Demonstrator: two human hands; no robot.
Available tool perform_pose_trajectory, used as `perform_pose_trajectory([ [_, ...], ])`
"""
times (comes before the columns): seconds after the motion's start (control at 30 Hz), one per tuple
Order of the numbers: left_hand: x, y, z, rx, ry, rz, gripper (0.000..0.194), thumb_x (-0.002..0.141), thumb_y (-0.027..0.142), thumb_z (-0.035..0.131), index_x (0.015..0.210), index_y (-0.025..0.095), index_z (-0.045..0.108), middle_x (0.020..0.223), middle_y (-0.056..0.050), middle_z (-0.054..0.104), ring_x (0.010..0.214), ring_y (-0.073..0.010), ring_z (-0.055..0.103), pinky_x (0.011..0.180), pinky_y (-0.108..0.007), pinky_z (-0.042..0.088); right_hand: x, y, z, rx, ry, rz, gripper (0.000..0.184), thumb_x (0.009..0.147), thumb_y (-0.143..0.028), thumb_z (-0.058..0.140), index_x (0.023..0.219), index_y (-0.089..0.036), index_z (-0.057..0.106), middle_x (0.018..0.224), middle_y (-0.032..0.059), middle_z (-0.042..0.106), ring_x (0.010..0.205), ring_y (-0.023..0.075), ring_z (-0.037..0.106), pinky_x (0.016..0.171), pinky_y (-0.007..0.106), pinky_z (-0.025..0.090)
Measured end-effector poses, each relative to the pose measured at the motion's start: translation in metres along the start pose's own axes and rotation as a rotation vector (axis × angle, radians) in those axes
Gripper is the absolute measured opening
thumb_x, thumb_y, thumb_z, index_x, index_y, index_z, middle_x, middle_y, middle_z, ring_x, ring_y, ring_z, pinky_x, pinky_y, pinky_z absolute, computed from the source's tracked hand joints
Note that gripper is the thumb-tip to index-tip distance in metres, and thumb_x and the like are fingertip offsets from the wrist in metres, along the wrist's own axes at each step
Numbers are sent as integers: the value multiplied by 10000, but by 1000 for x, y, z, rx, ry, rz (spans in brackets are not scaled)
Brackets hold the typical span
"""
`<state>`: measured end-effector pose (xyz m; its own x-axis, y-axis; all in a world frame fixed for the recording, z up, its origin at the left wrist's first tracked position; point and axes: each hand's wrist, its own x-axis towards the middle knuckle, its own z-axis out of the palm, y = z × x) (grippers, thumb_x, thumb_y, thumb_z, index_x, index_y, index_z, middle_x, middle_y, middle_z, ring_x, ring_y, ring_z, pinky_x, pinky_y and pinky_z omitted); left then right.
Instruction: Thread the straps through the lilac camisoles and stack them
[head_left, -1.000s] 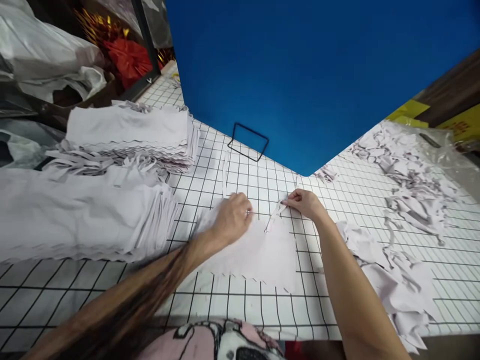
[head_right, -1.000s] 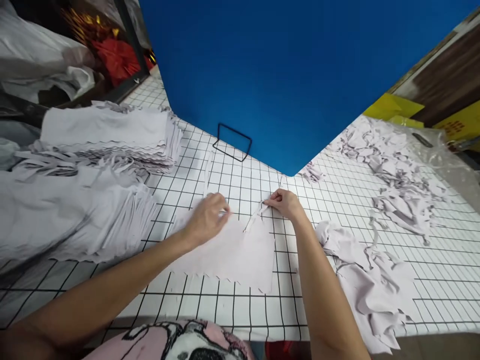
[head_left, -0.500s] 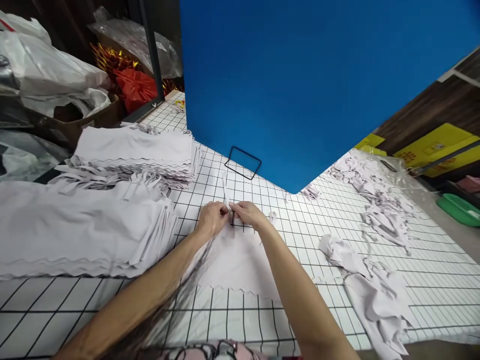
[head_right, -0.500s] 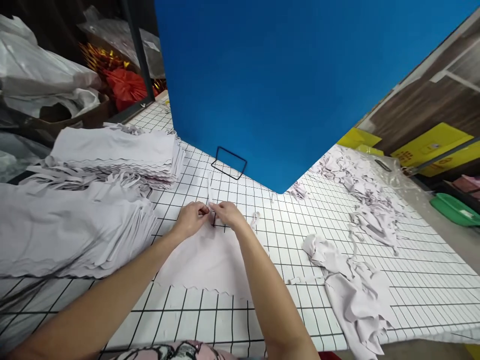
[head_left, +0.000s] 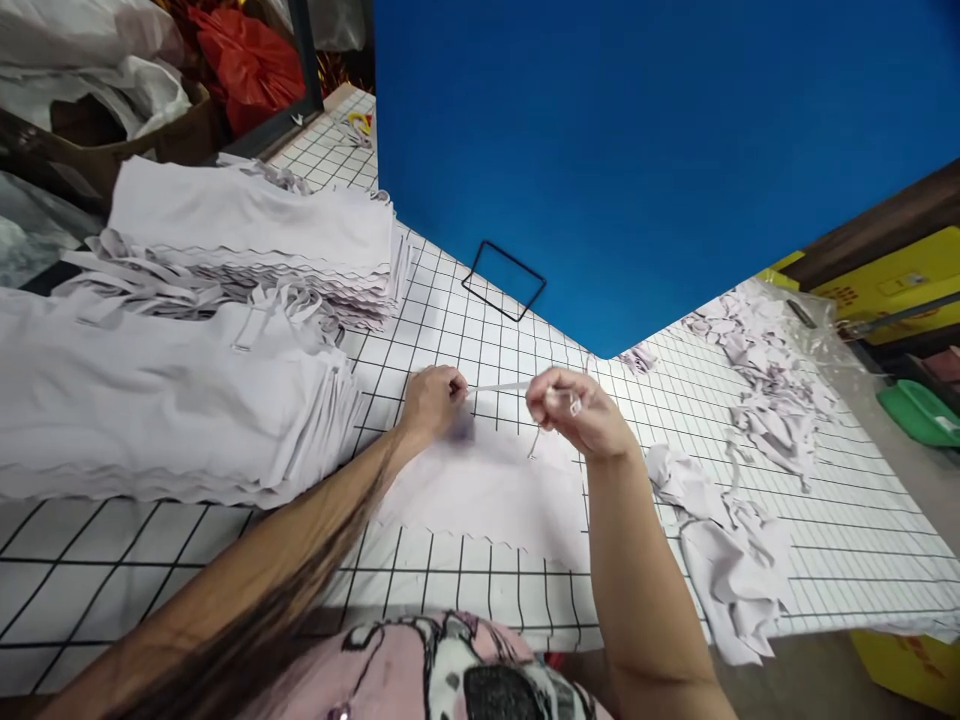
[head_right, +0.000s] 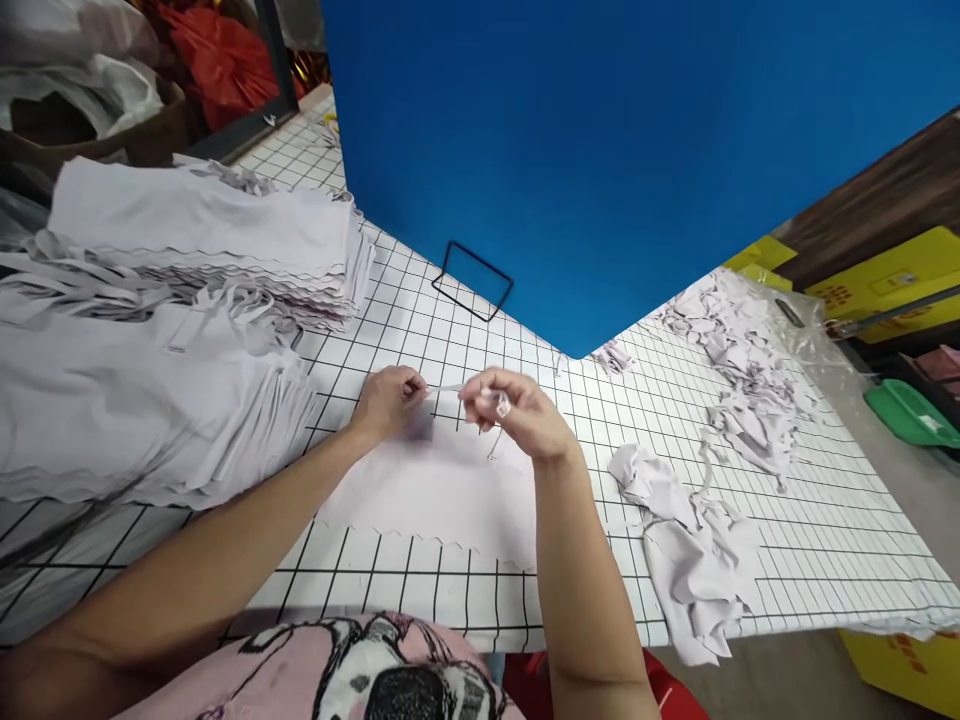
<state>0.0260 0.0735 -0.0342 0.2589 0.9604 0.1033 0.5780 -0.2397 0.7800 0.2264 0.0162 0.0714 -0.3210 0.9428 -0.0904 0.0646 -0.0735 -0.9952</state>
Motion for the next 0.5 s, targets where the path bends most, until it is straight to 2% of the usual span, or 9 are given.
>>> perform_pose_trajectory([
  [0.07,1,-1,0,-38,4,1,81,770,173,571,754,197,646,783,-12,687,739,-172,614,761,-311,480,-24,8,0,-46,-163,4,250,834,-368,700,1032,-215,698,921,65,695,790,160,628,703,308,507],
  [0.13,2,1,-3,-85,39,-27,151,763,141,534,846,188,651,899,-24,687,730,-152,606,746,-291,487,-39,20,4,-53,-284,-18,348,842,-315,696,1179,-233,670,1113,88,687,962,192,636,856,372,511],
  [0.23,-3,9,-12,-117,150,-110,245,758,112,491,958,158,624,1077,-64,656,755,-139,601,739,-275,492,-52,34,16,-26,-355,-66,487,841,-316,696,1315,-265,594,1277,89,624,1106,216,594,962,429,477],
  [0.3,-14,16,-19,-139,156,-184,205,782,152,507,957,150,613,1031,-68,665,760,-143,601,738,-271,489,-58,40,25,-3,-367,-78,540,827,-339,712,1343,-269,572,1307,85,609,1166,233,571,1002,450,455],
  [0.37,-30,24,-26,-207,38,-260,152,820,251,537,892,152,626,911,-58,686,741,-151,607,723,-271,488,-63,43,36,33,-325,-61,467,867,-355,668,1318,-258,594,1286,82,628,1187,230,572,1038,459,432],
  [0.5,-64,39,-33,-450,-377,-384,421,879,523,508,794,141,664,770,-74,711,714,-190,648,680,-290,504,-66,47,53,140,-118,3,286,960,-370,534,1192,-246,647,1124,66,712,1075,190,638,993,429,460],
])
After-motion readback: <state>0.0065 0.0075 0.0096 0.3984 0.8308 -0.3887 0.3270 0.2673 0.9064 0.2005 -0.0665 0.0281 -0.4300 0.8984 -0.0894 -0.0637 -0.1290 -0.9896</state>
